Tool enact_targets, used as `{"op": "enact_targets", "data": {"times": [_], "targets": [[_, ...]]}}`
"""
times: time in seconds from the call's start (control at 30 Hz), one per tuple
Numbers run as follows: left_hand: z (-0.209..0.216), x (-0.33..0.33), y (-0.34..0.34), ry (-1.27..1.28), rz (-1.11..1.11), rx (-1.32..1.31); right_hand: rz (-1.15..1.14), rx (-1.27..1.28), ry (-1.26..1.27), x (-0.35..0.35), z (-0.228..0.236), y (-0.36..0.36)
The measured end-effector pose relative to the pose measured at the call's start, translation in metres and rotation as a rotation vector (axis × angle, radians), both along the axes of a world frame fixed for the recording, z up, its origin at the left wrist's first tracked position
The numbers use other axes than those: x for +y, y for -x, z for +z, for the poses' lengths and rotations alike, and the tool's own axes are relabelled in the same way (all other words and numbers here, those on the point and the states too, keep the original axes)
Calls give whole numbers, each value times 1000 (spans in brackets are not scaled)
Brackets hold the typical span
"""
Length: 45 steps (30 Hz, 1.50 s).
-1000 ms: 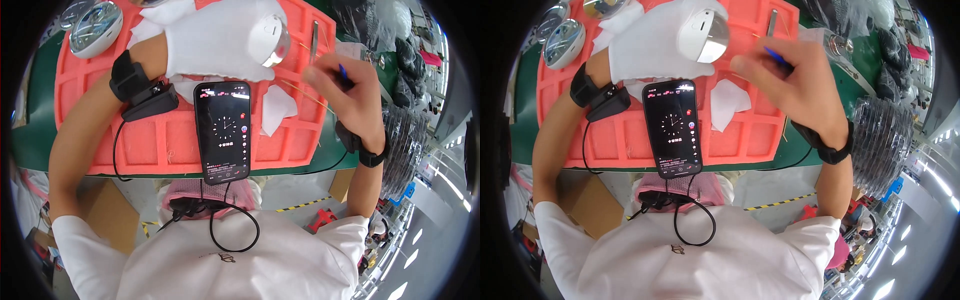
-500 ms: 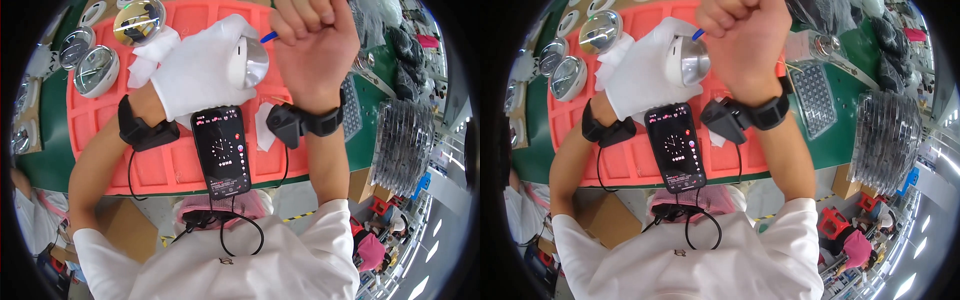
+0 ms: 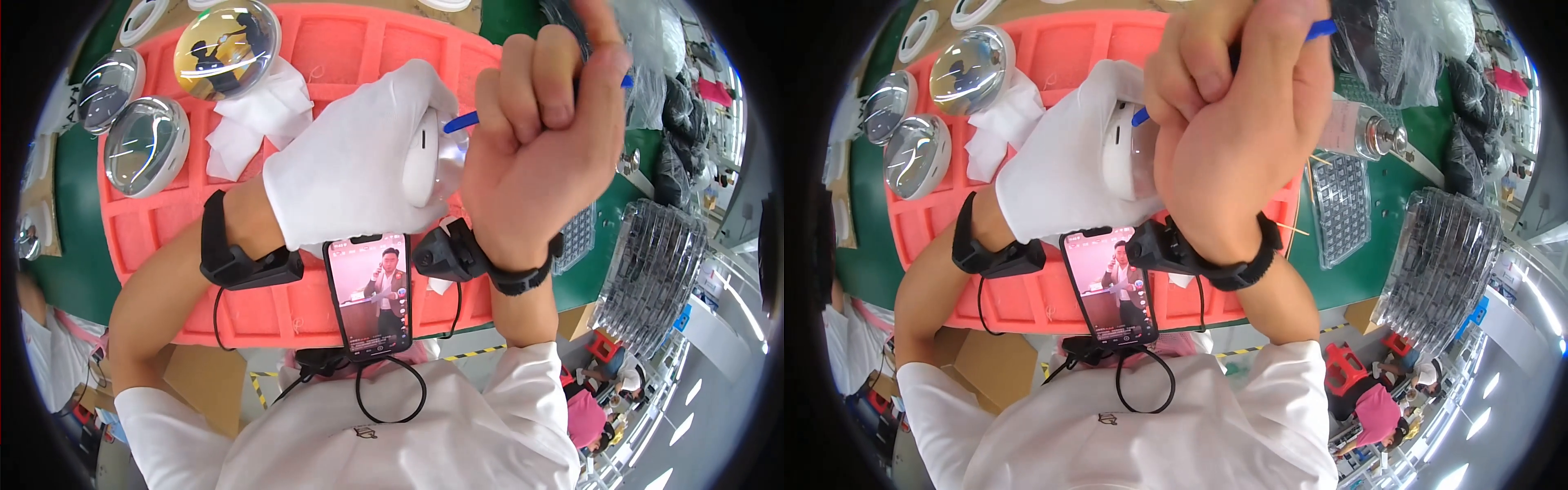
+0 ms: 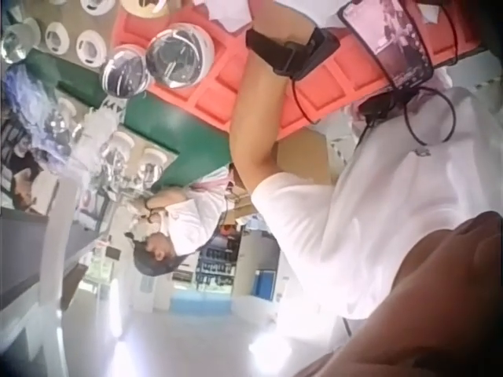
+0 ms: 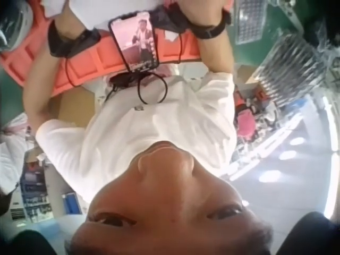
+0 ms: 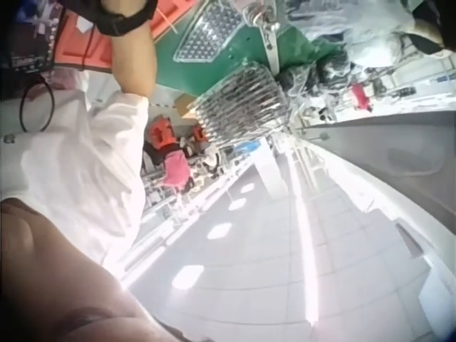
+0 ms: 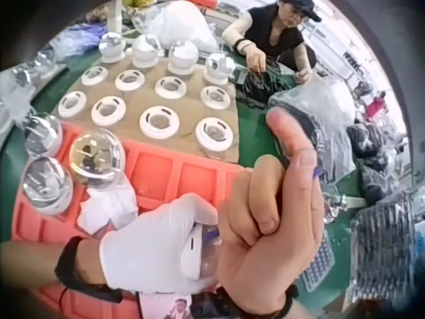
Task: Inspecting and cleaning white dome-shaped electronic components at a manual assembly station using a specialized tool.
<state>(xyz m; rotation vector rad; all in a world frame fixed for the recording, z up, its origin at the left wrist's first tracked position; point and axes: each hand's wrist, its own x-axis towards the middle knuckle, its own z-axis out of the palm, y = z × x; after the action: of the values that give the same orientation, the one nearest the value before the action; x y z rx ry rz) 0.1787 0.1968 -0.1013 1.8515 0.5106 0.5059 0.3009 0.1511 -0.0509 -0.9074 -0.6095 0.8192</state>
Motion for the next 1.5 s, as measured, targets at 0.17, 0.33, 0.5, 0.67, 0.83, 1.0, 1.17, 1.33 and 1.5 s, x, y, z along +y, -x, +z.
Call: {"op": "enact_targets", "data": {"times": [0.17,0.33,0.5,0.67,0.83,1.0,1.17,1.33,1.5], "targets": [[3,2,0,-30,-46,94,-37,-95,24,-1,3,2],[-2,2,-1,-80,-49,11,-79,-185,33,-2,6,3],[-3,1,-2,14,-50,47,-118,-285,37,-3,6,7],[-4,3,2,-84,-55,51,-130,-360,42,-3,6,10],[-6,2,-3,-128,-9,-36,424,-220,-114,-7,3,-34],[-20,-1,-9,-87,41,-160,444,53,-179,-6,-9,-28],[-12,3,-4,-148,-23,-106,290,149,-216,-14,-15,-13],[-16,2,-3,39,-73,-78,234,93,-225,-15,-18,-4],[-12,8,-1,-57,-101,-86,86,365,-124,-12,-9,-2]]}}
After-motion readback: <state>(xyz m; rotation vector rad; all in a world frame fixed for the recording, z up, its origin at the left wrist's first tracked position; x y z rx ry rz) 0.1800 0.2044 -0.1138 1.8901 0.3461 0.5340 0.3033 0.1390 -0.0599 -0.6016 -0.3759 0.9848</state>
